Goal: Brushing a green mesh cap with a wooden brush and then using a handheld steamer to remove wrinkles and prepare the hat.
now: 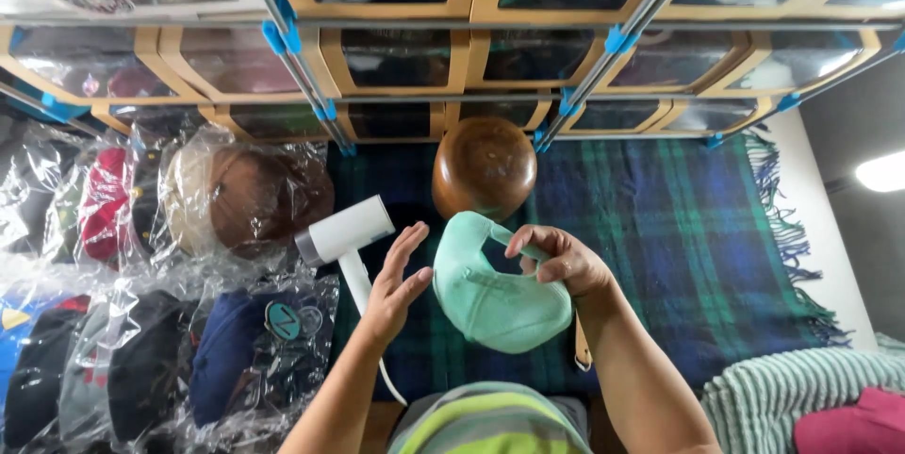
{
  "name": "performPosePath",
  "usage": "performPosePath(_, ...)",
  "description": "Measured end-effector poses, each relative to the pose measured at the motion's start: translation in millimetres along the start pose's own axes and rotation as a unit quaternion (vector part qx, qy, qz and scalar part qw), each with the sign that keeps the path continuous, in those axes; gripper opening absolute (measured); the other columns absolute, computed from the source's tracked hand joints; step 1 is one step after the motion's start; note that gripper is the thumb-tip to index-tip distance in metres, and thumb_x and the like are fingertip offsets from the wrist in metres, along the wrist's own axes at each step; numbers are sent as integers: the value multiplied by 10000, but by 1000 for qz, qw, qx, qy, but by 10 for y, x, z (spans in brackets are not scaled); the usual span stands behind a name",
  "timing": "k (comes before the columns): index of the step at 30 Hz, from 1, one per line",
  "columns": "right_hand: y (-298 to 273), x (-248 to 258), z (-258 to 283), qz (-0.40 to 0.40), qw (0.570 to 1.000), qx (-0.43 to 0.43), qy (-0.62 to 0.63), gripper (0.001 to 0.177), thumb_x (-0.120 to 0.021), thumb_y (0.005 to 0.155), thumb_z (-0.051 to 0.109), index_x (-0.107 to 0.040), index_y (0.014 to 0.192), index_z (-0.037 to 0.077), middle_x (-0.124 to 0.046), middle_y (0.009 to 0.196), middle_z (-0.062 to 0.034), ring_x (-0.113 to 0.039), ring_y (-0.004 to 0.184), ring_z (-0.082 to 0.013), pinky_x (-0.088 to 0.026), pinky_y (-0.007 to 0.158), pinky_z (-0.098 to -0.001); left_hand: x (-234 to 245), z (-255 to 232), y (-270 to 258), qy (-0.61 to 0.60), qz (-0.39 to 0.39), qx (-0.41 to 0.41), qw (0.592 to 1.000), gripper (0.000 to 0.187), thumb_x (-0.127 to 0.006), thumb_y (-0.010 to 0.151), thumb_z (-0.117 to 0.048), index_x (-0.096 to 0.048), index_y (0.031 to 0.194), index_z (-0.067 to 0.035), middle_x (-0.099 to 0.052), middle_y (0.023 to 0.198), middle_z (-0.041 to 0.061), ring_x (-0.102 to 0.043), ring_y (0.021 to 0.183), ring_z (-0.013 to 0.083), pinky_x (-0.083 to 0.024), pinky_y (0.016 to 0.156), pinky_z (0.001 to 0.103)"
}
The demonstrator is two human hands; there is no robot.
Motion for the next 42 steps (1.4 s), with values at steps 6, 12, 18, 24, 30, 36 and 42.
performPosePath(6,538,-61,563,-16,988,106,-110,625,-842,605,71,-526,1074,-195,-688,737,-326,-718,550,-337,-597,455,-390,64,270,827,-290,110,16,951,652,-632,896,-9,-457,1524,-6,-721,961,153,-671,855,176,-500,883,326)
performPosePath(12,691,346,778,-279,906,107,-298,436,-805,731,-48,-699,1154,-44,-699,785,-113,-691,593,-192,-563,551,-280,-49,656,1556,-300,-99,-9,949,240,-659,882,94,-764,1091,41,-626,717,79,-621,640,133,-561,569,244)
performPosePath(18,1296,830,906,-417,761,131,-479,349,-873,859,234,-754,1147,77,-768,1033,-150,-722,976,-226,-567,859,-368,-164,815,2097,-111,-215,13,970,286,-565,982,31,-798,1035,-126,-729,982,60,-601,882,129,-507,796,272)
performPosePath(24,1434,974,926,-531,744,99,-394,374,-920,804,370,-769,1084,174,-760,916,-32,-659,833,-121,-529,732,-277,-269,1026,2125,-157,-338,80,924,216,-630,953,-25,-789,1006,-162,-628,822,34,-547,771,111,-505,704,238)
performPosePath(30,946,168,645,-386,772,136,-487,388,-642,984,265,-708,1276,18,-646,1352,-260,-475,1405,-412,-320,1183,-553,-323,997,1954,-150,-356,146,910,158,-641,992,-110,-779,1051,-161,-667,878,71,-578,814,133,-525,753,278)
performPosePath(36,1045,905,609,-406,792,49,-454,408,-599,1010,231,-664,1408,162,-561,1485,-199,-426,1446,-364,-323,1203,-503,-226,1017,2010,-40,-312,143,938,273,-567,955,-52,-783,1024,-205,-650,986,77,-620,941,181,-531,878,348)
performPosePath(42,1195,899,682,-487,761,52,-425,371,-600,1026,251,-680,1372,143,-587,1424,-257,-509,1371,-409,-401,1150,-524,-272,648,2055,4,-207,12,978,415,-480,897,25,-787,1112,-154,-723,1203,107,-636,1245,287,-475,1086,428)
Point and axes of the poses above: each hand's wrist, its own y-axis towards the middle knuckle, its own x-axis out of the back of the hand, z = x × y, the point moved 2 cm from there along y, towards the middle knuckle
